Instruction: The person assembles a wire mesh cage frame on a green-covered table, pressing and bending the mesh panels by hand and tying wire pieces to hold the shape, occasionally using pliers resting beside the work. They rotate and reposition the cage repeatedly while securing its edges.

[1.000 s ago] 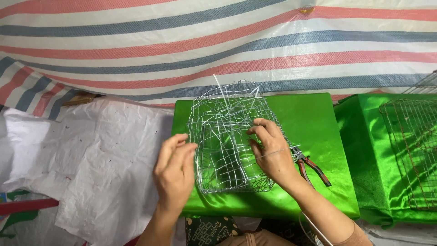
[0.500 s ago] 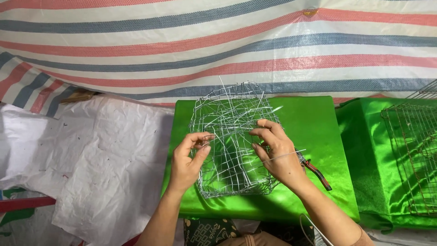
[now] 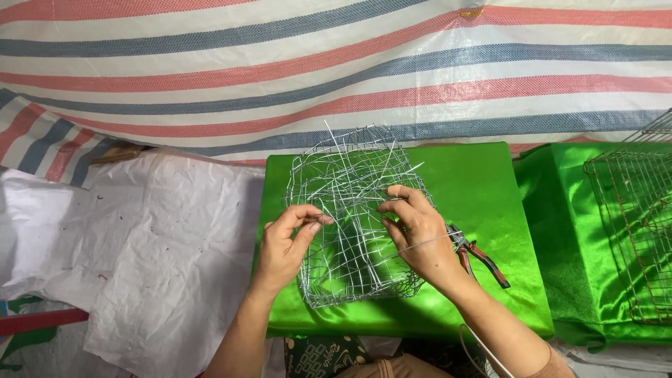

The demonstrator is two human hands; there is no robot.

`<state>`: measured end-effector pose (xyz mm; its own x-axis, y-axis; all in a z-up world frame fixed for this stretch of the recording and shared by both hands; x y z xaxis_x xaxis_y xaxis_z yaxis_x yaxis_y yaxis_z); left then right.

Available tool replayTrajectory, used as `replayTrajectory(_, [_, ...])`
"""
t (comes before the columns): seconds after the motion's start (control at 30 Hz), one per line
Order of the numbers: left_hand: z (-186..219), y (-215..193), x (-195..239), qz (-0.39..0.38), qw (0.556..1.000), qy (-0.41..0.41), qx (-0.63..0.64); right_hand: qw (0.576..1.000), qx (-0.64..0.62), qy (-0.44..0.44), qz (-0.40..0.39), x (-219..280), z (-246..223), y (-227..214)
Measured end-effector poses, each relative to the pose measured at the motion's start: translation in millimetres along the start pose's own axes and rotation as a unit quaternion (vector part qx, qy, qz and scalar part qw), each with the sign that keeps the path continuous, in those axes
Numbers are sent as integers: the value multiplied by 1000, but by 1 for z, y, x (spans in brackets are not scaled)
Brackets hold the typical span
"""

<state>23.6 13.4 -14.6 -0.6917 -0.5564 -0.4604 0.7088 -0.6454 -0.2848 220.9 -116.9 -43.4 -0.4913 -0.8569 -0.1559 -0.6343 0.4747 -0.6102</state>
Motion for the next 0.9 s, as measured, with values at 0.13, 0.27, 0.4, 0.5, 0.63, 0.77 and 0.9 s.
replayTrajectory(0.13, [3,0,2,3,1000,3,1,1000,-2,0,-9,-3,-9,-3])
replayTrajectory(0.27, [2,0,2,-9,1000,11,-12,1000,17,5,10,-8,-8,2])
replayTrajectory(0.4, [5,-1,0,-24,999,22,-34,999,30,-10,15,-6,-16,4])
replayTrajectory(0.5, [11,2,-2,-39,997,36,-57,997,52,-42,48,-3,-19,5])
replayTrajectory(0.63, [-5,3,2,-52,995,45,-73,993,63,-76,69,1,-25,2])
replayTrajectory(0.77, [-16,5,4,-83,992,67,-71,993,78,-84,39,-1,-24,8])
replayTrajectory(0.9, [-8,7,4,-98,989,70,-80,984,164,-44,-51,4,-40,3])
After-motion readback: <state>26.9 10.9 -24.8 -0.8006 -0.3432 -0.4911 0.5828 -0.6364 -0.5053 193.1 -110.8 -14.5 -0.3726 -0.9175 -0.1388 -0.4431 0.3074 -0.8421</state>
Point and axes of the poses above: each hand's wrist, its own x-axis away from the middle knuckle, its own y-axis out of the palm, z = x × y, the point moved 4 cm from there along -x, towards the middle knuckle, and after that the axes turned 7 degrees about y, right-handed, at the moved point
